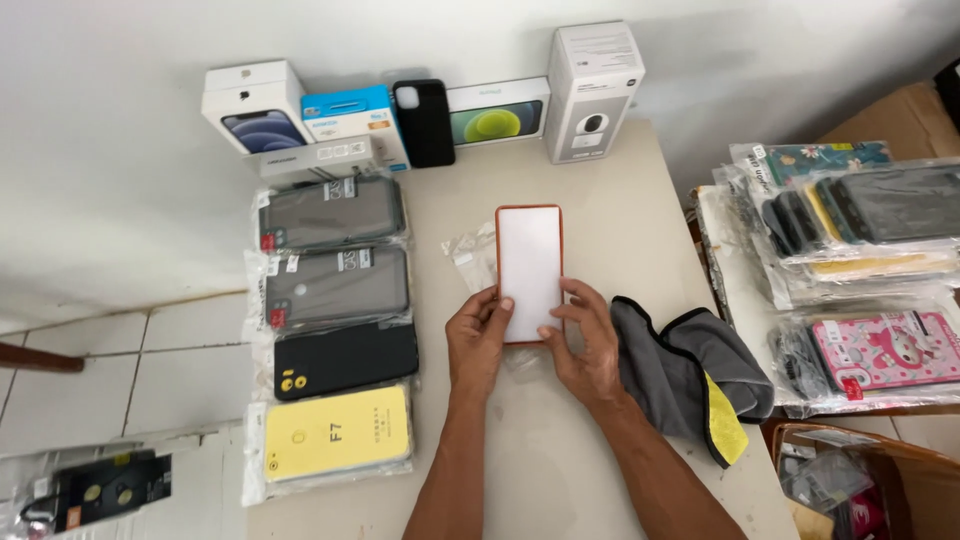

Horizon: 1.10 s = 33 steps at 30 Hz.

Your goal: Cleaning a phone case with a microfiber cloth and placing it into a protective plastic sleeve for retail.

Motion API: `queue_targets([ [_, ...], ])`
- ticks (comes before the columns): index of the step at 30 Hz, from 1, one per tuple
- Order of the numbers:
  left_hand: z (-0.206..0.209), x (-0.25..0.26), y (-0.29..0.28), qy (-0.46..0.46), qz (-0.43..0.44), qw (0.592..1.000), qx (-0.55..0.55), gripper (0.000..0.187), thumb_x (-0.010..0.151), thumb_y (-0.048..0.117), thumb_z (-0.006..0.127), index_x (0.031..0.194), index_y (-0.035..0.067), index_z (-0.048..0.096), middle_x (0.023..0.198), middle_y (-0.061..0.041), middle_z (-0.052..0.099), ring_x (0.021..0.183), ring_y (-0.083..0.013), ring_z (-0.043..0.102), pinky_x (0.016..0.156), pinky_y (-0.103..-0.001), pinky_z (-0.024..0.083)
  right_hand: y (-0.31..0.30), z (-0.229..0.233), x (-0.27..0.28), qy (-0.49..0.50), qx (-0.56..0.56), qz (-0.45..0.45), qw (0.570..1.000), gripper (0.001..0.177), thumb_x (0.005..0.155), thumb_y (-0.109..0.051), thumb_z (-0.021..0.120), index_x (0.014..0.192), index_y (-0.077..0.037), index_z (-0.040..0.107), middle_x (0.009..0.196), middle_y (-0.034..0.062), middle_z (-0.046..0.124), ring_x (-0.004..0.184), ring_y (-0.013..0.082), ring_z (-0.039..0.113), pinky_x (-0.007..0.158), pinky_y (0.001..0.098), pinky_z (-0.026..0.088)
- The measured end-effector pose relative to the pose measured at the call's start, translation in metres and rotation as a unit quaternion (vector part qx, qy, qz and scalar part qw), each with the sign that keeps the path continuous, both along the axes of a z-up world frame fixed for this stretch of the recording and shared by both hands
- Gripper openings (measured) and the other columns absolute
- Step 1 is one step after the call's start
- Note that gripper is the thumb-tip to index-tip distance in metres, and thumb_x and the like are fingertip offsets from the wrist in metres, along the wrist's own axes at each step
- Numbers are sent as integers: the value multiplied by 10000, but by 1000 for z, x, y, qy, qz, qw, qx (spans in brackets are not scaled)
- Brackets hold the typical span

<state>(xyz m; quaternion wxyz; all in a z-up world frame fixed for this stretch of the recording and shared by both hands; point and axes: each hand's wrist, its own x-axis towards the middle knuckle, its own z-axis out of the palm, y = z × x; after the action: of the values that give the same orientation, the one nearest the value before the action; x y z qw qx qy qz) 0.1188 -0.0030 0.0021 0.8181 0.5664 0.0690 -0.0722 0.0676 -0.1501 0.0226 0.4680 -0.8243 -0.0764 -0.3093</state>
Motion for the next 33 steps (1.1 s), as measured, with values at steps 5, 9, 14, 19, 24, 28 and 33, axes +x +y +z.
queue_targets([
  [5,-1,0,-3,0,7,1000,-14,244,958,112,712,1169,-8,732,954,-155,772,861,-202,721,783,-354,620,-15,-35,10,57,166,-28,984,274,892,-24,790,1104,0,618,1187,161,669,933,227,707,823,344,598],
  [9,-15,2,-3,13,9,1000,-26,240,992,140,660,1156,-27,711,939,-161,755,868,-223,712,807,-374,613,-16,-41,11,100,261,-51,959,221,889,-14,804,1078,19,694,928,121,751,773,133,686,714,304,597],
  [14,-25,4,-9,24,20,997,-74,224,1006,156,632,1132,-19,690,932,-149,740,857,-218,707,799,-364,614,-18,-29,14,123,275,-56,952,173,921,-4,757,1092,-2,730,911,118,785,753,103,671,704,292,591],
  [19,-21,-4,-10,44,29,991,-127,224,1012,169,615,1122,-17,674,920,-140,726,847,-216,714,779,-351,616,-20,-31,10,140,261,-59,953,190,948,-11,724,1138,-19,718,945,129,799,754,114,667,706,310,585],
  [24,-29,5,0,-14,13,999,-33,194,991,154,661,1081,-13,697,861,-115,703,811,-190,690,766,-332,603,-15,-14,18,99,129,-31,986,417,937,52,682,1340,-13,597,1131,156,759,916,212,703,845,391,577],
  [28,-12,-1,-4,-21,-3,999,-41,156,975,146,675,1049,8,681,864,-106,693,833,-186,691,768,-322,599,-19,-1,16,65,70,-10,995,526,969,52,641,1472,-12,499,1266,175,699,1025,247,691,911,420,557],
  [33,19,-11,-11,10,-54,994,-93,360,1053,353,535,1122,48,711,999,-134,749,942,-202,703,880,-369,587,-14,-3,12,20,-33,33,999,582,955,97,565,1514,-55,501,1448,234,545,1079,335,680,937,490,567],
])
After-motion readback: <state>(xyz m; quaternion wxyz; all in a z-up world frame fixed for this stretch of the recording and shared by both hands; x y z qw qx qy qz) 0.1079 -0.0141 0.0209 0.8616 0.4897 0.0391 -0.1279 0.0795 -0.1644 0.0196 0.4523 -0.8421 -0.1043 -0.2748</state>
